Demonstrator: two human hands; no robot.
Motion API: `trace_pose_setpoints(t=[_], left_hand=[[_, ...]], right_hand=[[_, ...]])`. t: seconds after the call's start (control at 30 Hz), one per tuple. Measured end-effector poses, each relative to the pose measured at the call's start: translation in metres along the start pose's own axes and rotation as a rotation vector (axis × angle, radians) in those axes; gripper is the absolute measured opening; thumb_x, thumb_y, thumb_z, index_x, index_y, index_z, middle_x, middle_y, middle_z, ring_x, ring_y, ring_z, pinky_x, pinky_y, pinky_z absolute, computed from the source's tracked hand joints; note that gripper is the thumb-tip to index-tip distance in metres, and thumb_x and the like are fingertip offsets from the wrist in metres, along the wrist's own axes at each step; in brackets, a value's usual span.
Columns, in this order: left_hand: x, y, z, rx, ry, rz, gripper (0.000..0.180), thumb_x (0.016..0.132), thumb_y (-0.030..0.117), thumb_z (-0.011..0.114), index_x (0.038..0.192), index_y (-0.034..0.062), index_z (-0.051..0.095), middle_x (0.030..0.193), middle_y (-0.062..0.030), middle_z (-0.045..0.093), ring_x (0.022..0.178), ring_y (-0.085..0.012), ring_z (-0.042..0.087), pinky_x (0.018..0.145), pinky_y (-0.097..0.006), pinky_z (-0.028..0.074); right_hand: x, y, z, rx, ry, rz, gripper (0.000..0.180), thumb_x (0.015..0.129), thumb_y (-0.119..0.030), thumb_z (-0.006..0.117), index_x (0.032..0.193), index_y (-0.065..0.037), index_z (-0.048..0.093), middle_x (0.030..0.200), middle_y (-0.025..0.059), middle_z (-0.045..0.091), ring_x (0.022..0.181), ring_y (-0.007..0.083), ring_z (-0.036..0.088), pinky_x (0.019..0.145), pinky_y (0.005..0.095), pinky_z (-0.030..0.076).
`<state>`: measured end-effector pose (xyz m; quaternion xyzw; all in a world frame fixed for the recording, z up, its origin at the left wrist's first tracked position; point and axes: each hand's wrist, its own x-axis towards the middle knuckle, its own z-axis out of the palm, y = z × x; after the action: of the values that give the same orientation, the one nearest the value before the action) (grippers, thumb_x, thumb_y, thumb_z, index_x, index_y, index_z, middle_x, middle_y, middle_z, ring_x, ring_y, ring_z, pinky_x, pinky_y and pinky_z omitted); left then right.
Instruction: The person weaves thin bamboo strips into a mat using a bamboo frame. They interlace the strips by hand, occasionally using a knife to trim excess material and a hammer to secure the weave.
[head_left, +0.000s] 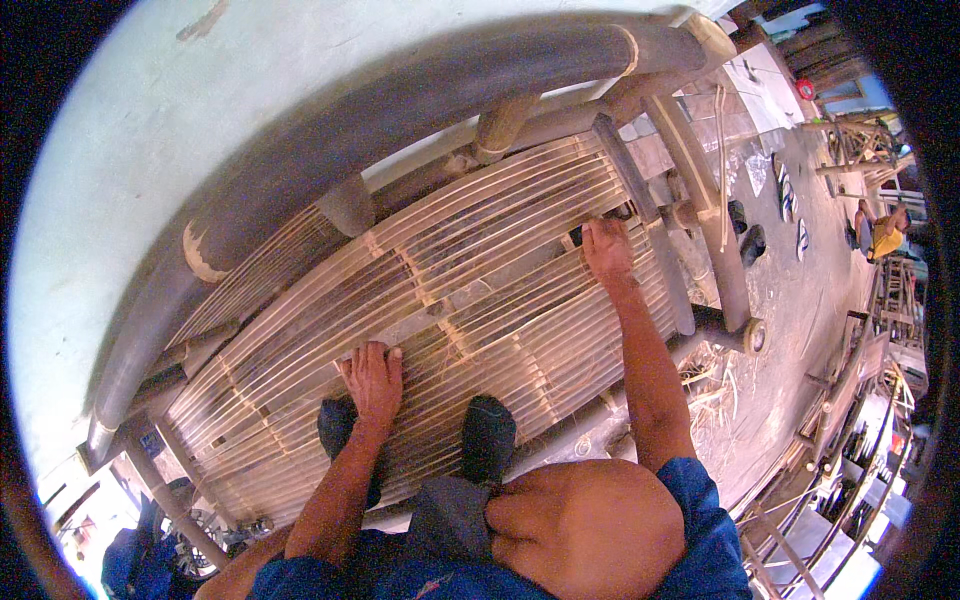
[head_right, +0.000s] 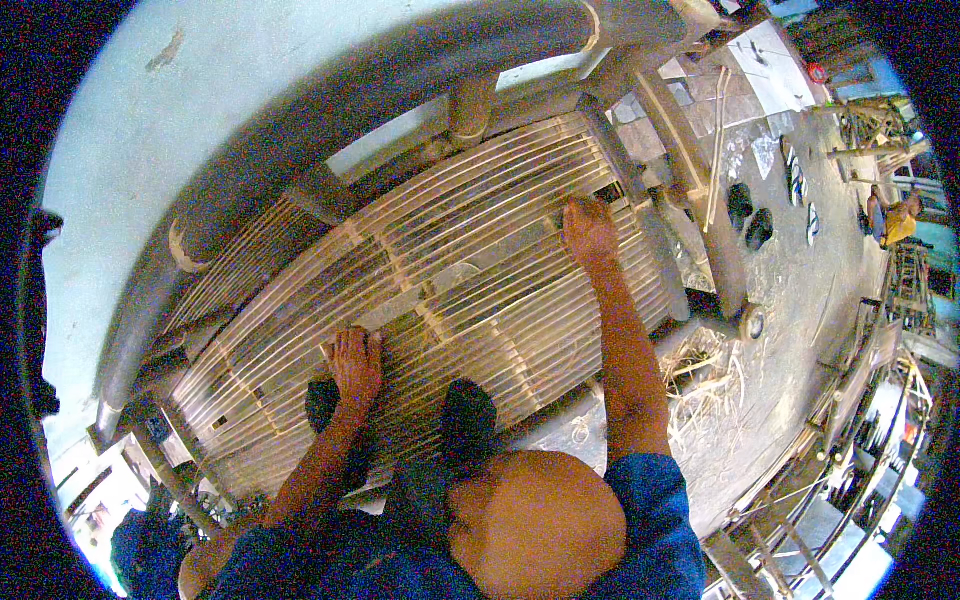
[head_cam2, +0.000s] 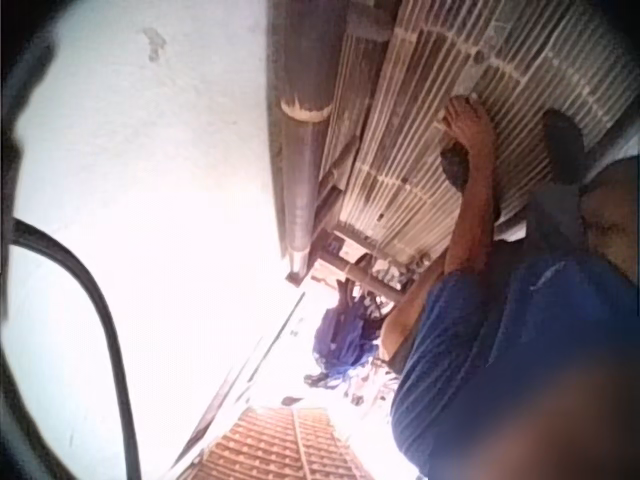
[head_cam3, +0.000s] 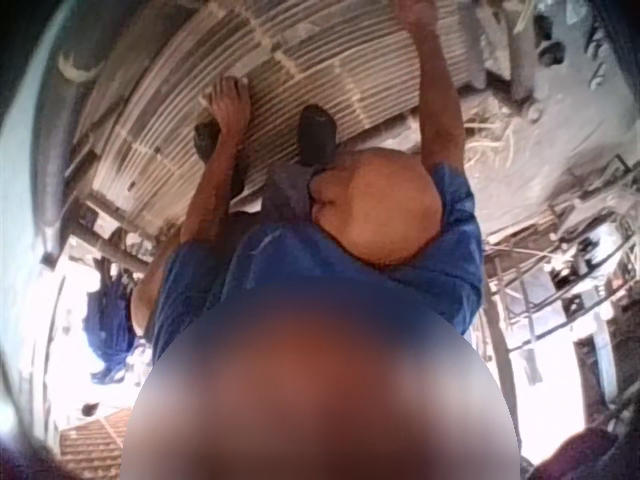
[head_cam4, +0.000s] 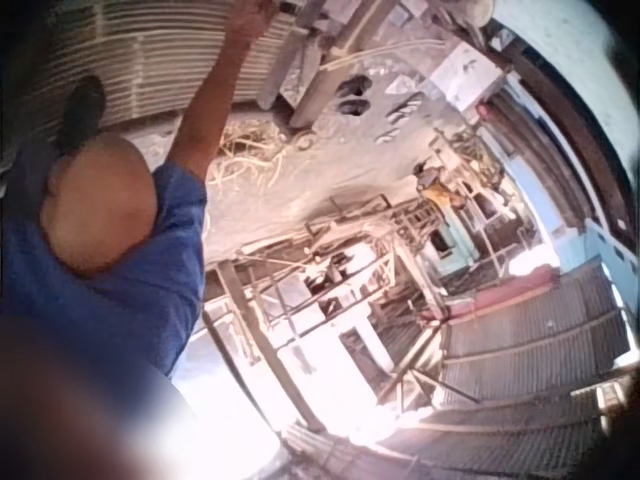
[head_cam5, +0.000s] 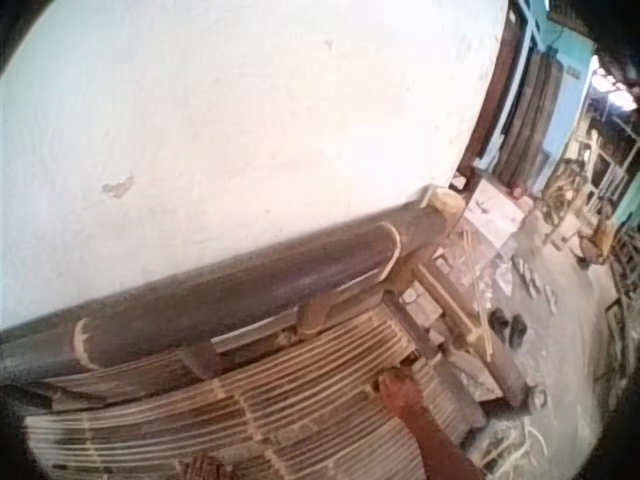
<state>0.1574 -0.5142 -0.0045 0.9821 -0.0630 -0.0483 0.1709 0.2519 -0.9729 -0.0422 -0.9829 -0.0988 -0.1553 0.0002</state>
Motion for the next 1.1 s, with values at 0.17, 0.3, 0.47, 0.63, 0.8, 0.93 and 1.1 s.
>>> trace_pose_setpoints(t=[0.17,0.3,0.47,0.63,0.8,0.93,1.1], left_hand=[[-0.001,-0.001,-0.013,-0.08,0.009,0.007,0.034,0.09,0.04,0.066,0.099,0.0075,0.062,0.102,-0.0131,0.062,0.098,-0.0349,0.058,0.087,-0.051,0.04],[0.002,-0.004,-0.017,-0.115,0.009,0.026,0.033,0.088,0.04,0.067,0.098,0.0083,0.064,0.097,-0.0112,0.065,0.096,-0.0329,0.061,0.087,-0.05,0.04],[0.007,-0.002,-0.014,-0.068,-0.053,0.021,0.032,0.088,0.039,0.068,0.097,0.0085,0.068,0.096,-0.0103,0.069,0.095,-0.0305,0.063,0.087,-0.048,0.041],[0.014,-0.002,-0.015,-0.181,-0.163,-0.045,0.032,0.09,0.04,0.064,0.104,0.0112,0.069,0.101,-0.011,0.071,0.101,-0.0299,0.064,0.09,-0.047,0.041],[0.018,0.0,-0.013,-0.117,-0.224,-0.021,0.037,0.092,0.046,0.057,0.106,0.013,0.068,0.1,-0.0116,0.071,0.1,-0.0309,0.065,0.09,-0.048,0.042],[0.024,0.001,-0.013,-0.085,-0.331,-0.068,0.04,0.094,0.049,0.054,0.105,0.014,0.068,0.099,-0.0127,0.071,0.094,-0.033,0.067,0.086,-0.052,0.044],[0.026,0.004,-0.019,-0.042,-0.348,-0.138,0.047,0.095,0.055,0.049,0.1,0.0128,0.069,0.095,-0.0137,0.072,0.092,-0.0337,0.068,0.084,-0.054,0.047]], right_hand=[[0.001,0.005,0.002,0.074,0.02,0.095,0.015,0.093,-0.019,0.058,0.086,-0.006,0.06,0.074,0.0164,0.062,0.073,0.0377,0.061,0.081,0.0488,0.047],[-0.002,-0.001,0.004,0.139,0.001,0.132,0.018,0.092,-0.021,0.058,0.083,-0.006,0.059,0.078,0.017,0.063,0.08,0.0358,0.062,0.08,0.0487,0.048],[-0.006,0.006,0.012,0.06,-0.016,0.117,0.017,0.092,-0.021,0.058,0.089,-0.005,0.059,0.079,0.0156,0.063,0.082,0.0347,0.062,0.083,0.048,0.048],[-0.005,0.015,0.02,-0.017,-0.049,0.019,0.015,0.093,-0.02,0.057,0.094,-0.006,0.061,0.081,0.0151,0.065,0.08,0.0346,0.063,0.082,0.0491,0.048],[-0.002,0.015,0.015,0.09,0.021,0.053,0.015,0.09,-0.022,0.061,0.094,-0.008,0.064,0.079,0.0123,0.067,0.073,0.032,0.064,0.075,0.0467,0.051],[0.005,0.009,0.007,0.053,-0.043,0.093,0.013,0.089,-0.021,0.062,0.092,-0.009,0.064,0.074,0.0112,0.065,0.072,0.031,0.064,0.072,0.0447,0.052],[0.007,0.003,-0.005,0.014,-0.184,0.084,0.019,0.095,-0.022,0.053,0.097,-0.006,0.064,0.09,0.0184,0.068,0.087,0.0376,0.064,0.086,0.0504,0.048]])
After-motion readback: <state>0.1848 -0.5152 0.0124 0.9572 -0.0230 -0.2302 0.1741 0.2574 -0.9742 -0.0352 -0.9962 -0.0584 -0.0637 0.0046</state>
